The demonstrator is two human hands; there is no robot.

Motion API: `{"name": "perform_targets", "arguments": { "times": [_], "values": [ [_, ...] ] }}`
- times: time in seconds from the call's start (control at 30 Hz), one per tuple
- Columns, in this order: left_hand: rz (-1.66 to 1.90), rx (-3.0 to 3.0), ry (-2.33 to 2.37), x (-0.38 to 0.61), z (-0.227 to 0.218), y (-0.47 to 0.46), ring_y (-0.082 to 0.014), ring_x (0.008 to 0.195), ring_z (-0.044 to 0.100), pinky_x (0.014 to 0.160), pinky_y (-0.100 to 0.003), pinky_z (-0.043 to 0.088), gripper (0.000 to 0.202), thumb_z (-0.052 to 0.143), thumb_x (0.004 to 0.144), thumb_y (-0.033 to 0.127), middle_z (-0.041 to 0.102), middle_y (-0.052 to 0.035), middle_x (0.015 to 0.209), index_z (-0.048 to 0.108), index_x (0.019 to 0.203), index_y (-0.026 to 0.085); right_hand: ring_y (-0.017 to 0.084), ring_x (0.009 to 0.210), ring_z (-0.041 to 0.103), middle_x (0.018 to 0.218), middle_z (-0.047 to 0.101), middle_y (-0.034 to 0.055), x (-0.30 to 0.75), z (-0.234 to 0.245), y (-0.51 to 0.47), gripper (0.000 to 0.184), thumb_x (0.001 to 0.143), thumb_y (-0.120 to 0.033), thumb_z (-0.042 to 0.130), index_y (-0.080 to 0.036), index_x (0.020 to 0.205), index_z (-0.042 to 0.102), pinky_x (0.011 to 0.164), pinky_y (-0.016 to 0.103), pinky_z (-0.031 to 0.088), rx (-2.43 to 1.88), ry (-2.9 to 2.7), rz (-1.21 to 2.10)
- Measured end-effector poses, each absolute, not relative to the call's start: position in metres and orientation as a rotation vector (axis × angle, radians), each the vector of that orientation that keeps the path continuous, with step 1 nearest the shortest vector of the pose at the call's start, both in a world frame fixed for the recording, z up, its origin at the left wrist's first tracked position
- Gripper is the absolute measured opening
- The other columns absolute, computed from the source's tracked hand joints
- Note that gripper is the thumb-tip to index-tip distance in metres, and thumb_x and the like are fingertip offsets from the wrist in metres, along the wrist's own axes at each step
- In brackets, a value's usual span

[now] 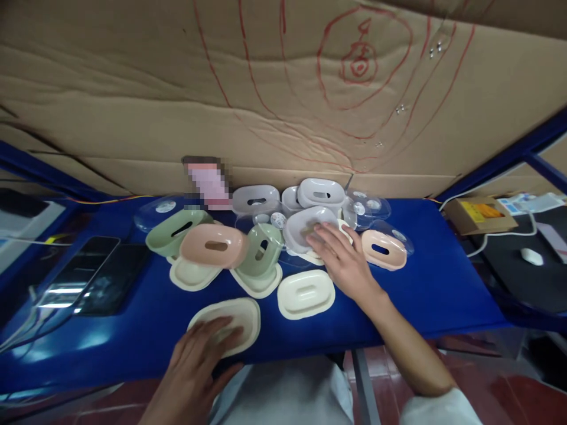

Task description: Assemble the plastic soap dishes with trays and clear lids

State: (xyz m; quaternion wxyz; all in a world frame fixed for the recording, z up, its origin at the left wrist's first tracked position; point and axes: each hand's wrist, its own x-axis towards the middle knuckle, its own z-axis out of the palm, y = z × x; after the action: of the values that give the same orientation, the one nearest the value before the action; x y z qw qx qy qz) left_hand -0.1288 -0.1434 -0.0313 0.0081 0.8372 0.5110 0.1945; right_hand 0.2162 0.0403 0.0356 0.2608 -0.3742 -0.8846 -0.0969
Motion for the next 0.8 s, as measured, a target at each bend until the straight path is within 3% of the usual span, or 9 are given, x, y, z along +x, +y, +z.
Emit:
{"name": "perform_targets", "arguments": {
  "times": [0.13, 0.27, 0.43, 0.6, 0.73, 0.8],
  "values": [
    [0.815, 2.559, 1.508, -0.121, -0.026, -0.145, -0.0270, 0.122, 0.065, 0.105, -0.044, 0.049, 0.027, 0.065, 0.101, 0.018, 0.071, -0.0103, 0.128, 0.069, 0.126, 0.027, 0.025, 0.122, 0.068, 0.124, 0.077, 0.0091, 0.207, 0.013, 0.002, 0.040, 0.106, -0.018, 0.059, -0.024, 0.145, 0.062, 0.110, 0.045, 0.047, -0.866, -2.466, -0.099],
    [0.968, 2.623, 1.475, -0.110, 0.016, -0.106, -0.0300, 0.125, 0.063, 0.108, -0.048, 0.047, 0.025, 0.066, 0.101, 0.022, 0.070, -0.0120, 0.126, 0.069, 0.126, 0.028, 0.029, 0.132, 0.062, 0.139, 0.070, 0.0137, 0.200, -0.012, -0.046, 0.045, 0.108, -0.044, 0.060, -0.018, 0.145, 0.062, 0.111, 0.049, 0.049, -0.907, -2.666, 0.102],
    [1.076, 2.881, 1.367, -0.082, 0.063, 0.008, -0.0316, 0.122, 0.064, 0.104, -0.049, 0.049, 0.024, 0.066, 0.102, 0.033, 0.070, -0.0134, 0.132, 0.070, 0.124, 0.026, 0.027, 0.126, 0.065, 0.130, 0.074, 0.0098, 0.210, -0.010, -0.063, 0.024, 0.108, -0.032, 0.062, -0.022, 0.129, 0.069, 0.105, 0.047, 0.051, -0.917, -2.587, 0.216],
    [0.754, 2.827, 1.450, -0.050, 0.071, 0.112, -0.0343, 0.134, 0.061, 0.114, -0.054, 0.045, 0.032, 0.061, 0.104, 0.037, 0.065, -0.0160, 0.145, 0.071, 0.130, 0.022, 0.023, 0.114, 0.069, 0.113, 0.075, 0.0066, 0.222, 0.010, -0.069, 0.020, 0.105, -0.023, 0.066, -0.023, 0.125, 0.068, 0.101, 0.044, 0.053, -0.881, -2.272, 0.303],
    [0.589, 2.816, 1.469, -0.043, 0.065, 0.118, -0.0369, 0.149, 0.050, 0.125, -0.065, 0.031, 0.040, 0.058, 0.106, 0.032, 0.052, -0.0202, 0.161, 0.064, 0.143, 0.018, 0.024, 0.113, 0.070, 0.113, 0.075, 0.0076, 0.215, 0.014, -0.054, 0.029, 0.102, -0.016, 0.068, -0.023, 0.130, 0.068, 0.100, 0.043, 0.052, -0.913, -2.177, 0.135],
    [0.659, 2.861, 1.456, -0.045, 0.065, 0.094, -0.0370, 0.152, 0.047, 0.126, -0.066, 0.029, 0.042, 0.052, 0.108, 0.031, 0.049, -0.0208, 0.164, 0.060, 0.147, 0.018, 0.023, 0.115, 0.070, 0.115, 0.076, 0.0074, 0.211, 0.013, -0.036, 0.029, 0.103, -0.015, 0.066, -0.023, 0.131, 0.068, 0.105, 0.043, 0.048, -0.908, -2.229, 0.024]
  ]
}}
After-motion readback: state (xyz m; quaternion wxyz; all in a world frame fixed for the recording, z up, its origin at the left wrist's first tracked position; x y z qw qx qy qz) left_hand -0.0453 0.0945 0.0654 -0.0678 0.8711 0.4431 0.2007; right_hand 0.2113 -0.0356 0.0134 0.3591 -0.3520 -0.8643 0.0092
